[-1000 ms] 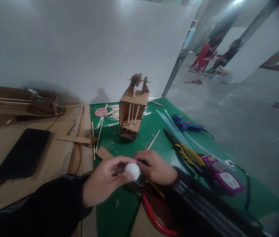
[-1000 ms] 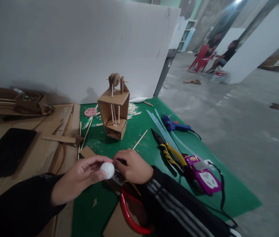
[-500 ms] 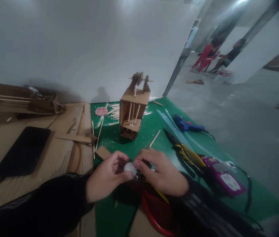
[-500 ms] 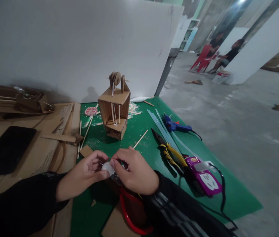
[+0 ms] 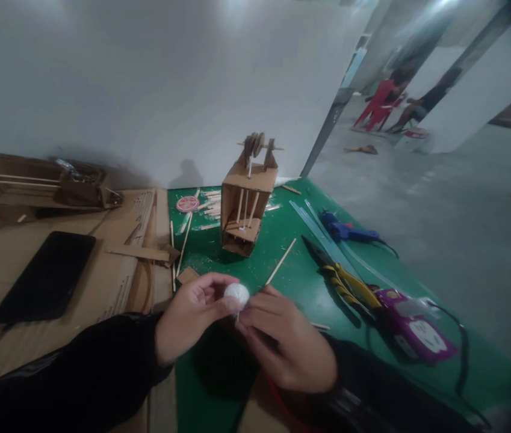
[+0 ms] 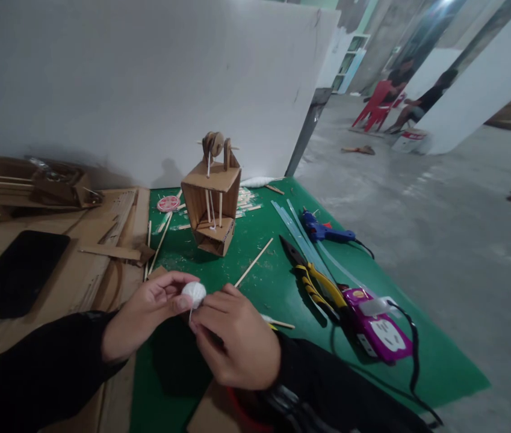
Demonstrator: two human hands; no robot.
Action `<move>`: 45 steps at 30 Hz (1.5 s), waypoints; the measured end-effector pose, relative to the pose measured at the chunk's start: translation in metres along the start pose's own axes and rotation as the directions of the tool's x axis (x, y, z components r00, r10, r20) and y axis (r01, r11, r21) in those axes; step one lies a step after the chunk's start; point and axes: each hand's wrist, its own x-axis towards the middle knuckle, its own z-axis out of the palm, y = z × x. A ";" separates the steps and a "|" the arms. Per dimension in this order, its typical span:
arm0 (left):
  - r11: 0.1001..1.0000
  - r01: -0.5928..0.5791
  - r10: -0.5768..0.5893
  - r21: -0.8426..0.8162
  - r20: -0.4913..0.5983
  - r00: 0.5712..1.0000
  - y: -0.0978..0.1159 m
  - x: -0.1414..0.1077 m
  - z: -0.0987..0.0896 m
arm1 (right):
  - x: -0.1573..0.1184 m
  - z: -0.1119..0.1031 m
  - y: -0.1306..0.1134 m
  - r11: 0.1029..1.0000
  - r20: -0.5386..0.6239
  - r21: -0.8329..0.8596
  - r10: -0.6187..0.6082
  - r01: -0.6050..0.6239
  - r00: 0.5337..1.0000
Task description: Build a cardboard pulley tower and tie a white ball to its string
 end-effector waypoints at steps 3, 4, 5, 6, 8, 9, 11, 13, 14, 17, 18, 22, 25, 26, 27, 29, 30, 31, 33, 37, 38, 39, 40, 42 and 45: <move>1.000 -0.026 0.026 -0.006 -0.004 1.000 0.002 -0.002 0.000 | 0.001 0.006 0.008 0.998 0.043 -0.001 0.059 -0.059 0.997; 1.000 -0.029 0.029 -0.010 0.004 1.000 0.003 -0.003 0.000 | 0.002 0.006 0.012 0.996 0.066 0.023 0.082 -0.083 0.994; 1.000 -0.027 0.027 -0.012 0.021 0.999 0.004 -0.004 0.000 | 0.003 0.006 0.016 0.993 0.093 0.055 0.103 -0.108 0.990; 1.000 -0.018 0.019 -0.013 0.042 0.999 0.005 -0.005 0.000 | 0.004 0.006 0.021 0.987 0.116 0.089 0.124 -0.135 0.985; 1.000 0.011 -0.010 -0.008 0.094 0.996 0.007 -0.007 0.001 | 0.005 0.003 0.029 0.971 0.138 0.149 0.164 -0.185 0.977; 1.000 0.020 -0.020 0.006 0.116 0.993 0.008 -0.007 0.001 | 0.006 0.001 0.033 0.964 0.134 0.168 0.183 -0.204 0.974; 0.998 0.023 -0.031 0.055 0.149 0.988 0.008 -0.009 0.001 | 0.007 -0.003 0.038 0.956 0.118 0.172 0.218 -0.237 0.969; 0.995 0.034 -0.050 0.089 0.181 0.982 0.007 -0.009 0.001 | 0.009 -0.006 0.041 0.954 0.112 0.144 0.246 -0.261 0.963; 0.995 0.047 -0.063 0.086 0.198 0.978 0.007 -0.010 0.001 | 0.010 -0.008 0.042 0.955 0.113 0.125 0.257 -0.270 0.960; 0.994 0.097 -0.107 0.053 0.237 0.966 0.002 -0.010 0.002 | 0.012 -0.012 0.041 0.953 0.115 0.097 0.276 -0.287 0.954; 0.993 0.105 -0.116 0.058 0.237 0.964 0.001 -0.009 0.002 | 0.013 -0.014 0.041 0.951 0.108 0.094 0.285 -0.295 0.952; 0.987 0.097 -0.120 0.125 0.199 0.973 -0.004 -0.007 0.001 | 0.016 -0.023 0.034 0.937 0.063 0.092 0.331 -0.336 0.941; 0.987 0.075 -0.097 0.145 0.151 0.984 -0.006 -0.004 0.001 | 0.016 -0.028 0.025 0.931 0.037 0.116 0.343 -0.345 0.938; 0.986 0.073 -0.094 0.152 0.135 0.986 -0.006 -0.003 0.001 | 0.015 -0.028 0.021 0.934 0.028 0.119 0.337 -0.338 0.941; 0.985 0.072 -0.093 0.159 0.124 0.988 -0.006 -0.003 0.001 | 0.015 -0.028 0.017 0.939 0.016 0.117 0.325 -0.325 0.946; 0.984 0.070 -0.089 0.164 0.110 0.990 -0.007 -0.001 0.002 | 0.013 -0.025 0.009 0.953 -0.012 0.100 0.287 -0.284 0.958; 0.986 0.071 -0.088 0.153 0.105 0.991 -0.007 -0.001 0.002 | 0.012 -0.024 0.006 0.961 -0.026 0.091 0.265 -0.261 0.964; 0.989 0.075 -0.088 0.124 0.099 0.991 -0.008 0.000 0.003 | 0.011 -0.022 0.003 0.968 -0.039 0.084 0.241 -0.237 0.970; 0.996 0.081 -0.084 0.036 0.087 0.993 -0.009 0.001 0.004 | 0.009 -0.019 -0.001 0.979 -0.067 0.080 0.192 -0.186 0.979; 0.995 0.072 -0.067 -0.068 0.065 0.996 -0.009 0.002 0.004 | 0.006 -0.015 -0.005 0.993 -0.112 0.060 0.108 -0.102 0.988; 0.995 0.070 -0.067 -0.074 0.051 0.996 -0.009 0.002 0.004 | 0.006 -0.014 -0.005 0.995 -0.104 0.047 0.087 -0.083 0.991; 0.994 0.069 -0.066 -0.080 0.038 0.997 -0.009 0.002 0.004 | 0.005 -0.012 -0.005 0.998 -0.088 0.030 0.065 -0.063 0.994; 0.994 0.063 -0.061 -0.087 0.024 0.998 -0.008 0.002 0.003 | 0.005 -0.010 -0.005 0.999 -0.069 0.011 0.042 -0.042 0.997; 0.995 0.035 -0.035 -0.092 -0.003 0.999 -0.007 0.001 0.003 | 0.004 -0.004 -0.005 0.999 -0.037 -0.034 0.003 -0.004 0.999; 0.998 -0.021 0.019 -0.064 -0.032 0.999 -0.005 0.001 0.002 | 0.003 0.002 -0.002 0.997 -0.005 -0.071 -0.030 0.029 1.000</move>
